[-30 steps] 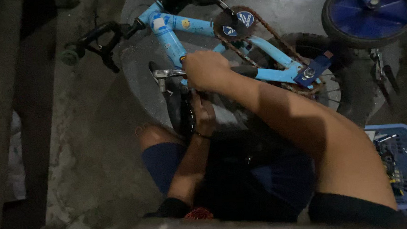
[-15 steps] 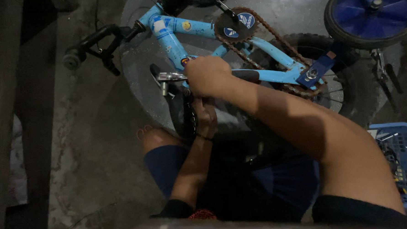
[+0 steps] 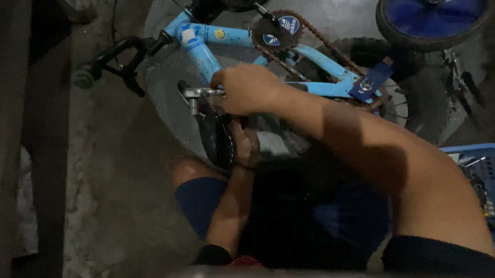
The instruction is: The person uses a wrench to tighten the seat post bolt on a light blue bicycle. They then use a screwdriver to adjust the seat clamp and continue tightening the bolt with the wrench.
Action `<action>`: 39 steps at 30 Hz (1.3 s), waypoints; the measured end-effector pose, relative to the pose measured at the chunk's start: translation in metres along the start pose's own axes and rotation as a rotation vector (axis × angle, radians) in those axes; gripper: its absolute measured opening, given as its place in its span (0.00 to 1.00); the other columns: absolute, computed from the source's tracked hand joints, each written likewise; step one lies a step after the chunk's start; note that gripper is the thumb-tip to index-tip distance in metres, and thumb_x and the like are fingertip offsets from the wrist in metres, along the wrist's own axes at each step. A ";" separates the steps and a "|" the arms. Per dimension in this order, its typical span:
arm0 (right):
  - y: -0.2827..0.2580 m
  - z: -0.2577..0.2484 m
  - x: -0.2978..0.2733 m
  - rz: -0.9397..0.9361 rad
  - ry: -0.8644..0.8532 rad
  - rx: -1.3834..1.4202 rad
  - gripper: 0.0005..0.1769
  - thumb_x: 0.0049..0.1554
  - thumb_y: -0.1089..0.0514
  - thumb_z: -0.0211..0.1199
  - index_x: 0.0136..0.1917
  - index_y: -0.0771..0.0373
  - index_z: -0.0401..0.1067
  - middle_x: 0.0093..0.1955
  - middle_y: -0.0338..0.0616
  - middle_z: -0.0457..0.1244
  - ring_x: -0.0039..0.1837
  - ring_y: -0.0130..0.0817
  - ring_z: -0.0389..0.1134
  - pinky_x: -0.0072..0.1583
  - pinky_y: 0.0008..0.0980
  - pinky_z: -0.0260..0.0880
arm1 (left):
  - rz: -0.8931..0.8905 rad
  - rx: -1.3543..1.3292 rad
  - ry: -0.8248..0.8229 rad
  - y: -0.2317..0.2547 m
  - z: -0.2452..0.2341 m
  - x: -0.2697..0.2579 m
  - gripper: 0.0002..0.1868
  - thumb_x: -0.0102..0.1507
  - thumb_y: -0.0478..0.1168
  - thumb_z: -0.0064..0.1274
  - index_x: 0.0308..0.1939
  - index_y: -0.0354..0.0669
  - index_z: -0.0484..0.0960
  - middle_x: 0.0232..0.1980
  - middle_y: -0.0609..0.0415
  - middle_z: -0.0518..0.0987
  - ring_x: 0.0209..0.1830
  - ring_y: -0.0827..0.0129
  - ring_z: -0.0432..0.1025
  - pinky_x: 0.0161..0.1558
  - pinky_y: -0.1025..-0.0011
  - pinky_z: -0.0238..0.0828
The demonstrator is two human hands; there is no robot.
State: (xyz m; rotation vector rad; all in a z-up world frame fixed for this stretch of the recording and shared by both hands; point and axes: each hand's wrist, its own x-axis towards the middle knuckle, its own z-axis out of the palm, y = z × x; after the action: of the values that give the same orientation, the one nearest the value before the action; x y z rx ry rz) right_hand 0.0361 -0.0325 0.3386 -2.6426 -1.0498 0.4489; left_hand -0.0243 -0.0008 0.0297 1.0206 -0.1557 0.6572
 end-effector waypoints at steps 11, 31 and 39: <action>0.047 -0.036 -0.013 -0.409 0.149 -0.308 0.15 0.57 0.46 0.68 0.58 0.42 0.82 0.41 0.39 0.73 0.38 0.40 0.73 0.39 0.40 0.70 | -0.194 0.068 0.184 -0.017 -0.010 -0.006 0.17 0.74 0.54 0.46 0.56 0.47 0.74 0.50 0.60 0.73 0.49 0.72 0.65 0.54 0.69 0.64; 0.076 -0.025 0.018 -0.400 0.065 -0.070 0.14 0.55 0.52 0.70 0.56 0.45 0.83 0.46 0.38 0.74 0.43 0.34 0.74 0.45 0.36 0.72 | -0.242 -0.611 0.299 -0.038 -0.014 -0.009 0.16 0.75 0.49 0.48 0.62 0.45 0.74 0.57 0.54 0.75 0.54 0.66 0.69 0.60 0.65 0.65; 0.091 -0.015 0.041 -0.398 -0.054 -0.018 0.17 0.56 0.53 0.68 0.58 0.43 0.81 0.48 0.41 0.74 0.48 0.38 0.74 0.57 0.47 0.65 | 0.069 -0.443 0.078 -0.050 -0.017 -0.004 0.28 0.64 0.51 0.56 0.67 0.54 0.71 0.64 0.63 0.72 0.59 0.70 0.67 0.62 0.66 0.62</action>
State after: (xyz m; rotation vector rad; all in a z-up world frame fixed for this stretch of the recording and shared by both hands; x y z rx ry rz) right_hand 0.1258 -0.0698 0.3126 -2.3602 -1.5559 0.4234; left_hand -0.0014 -0.0066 -0.0181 0.5645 -0.2563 0.6866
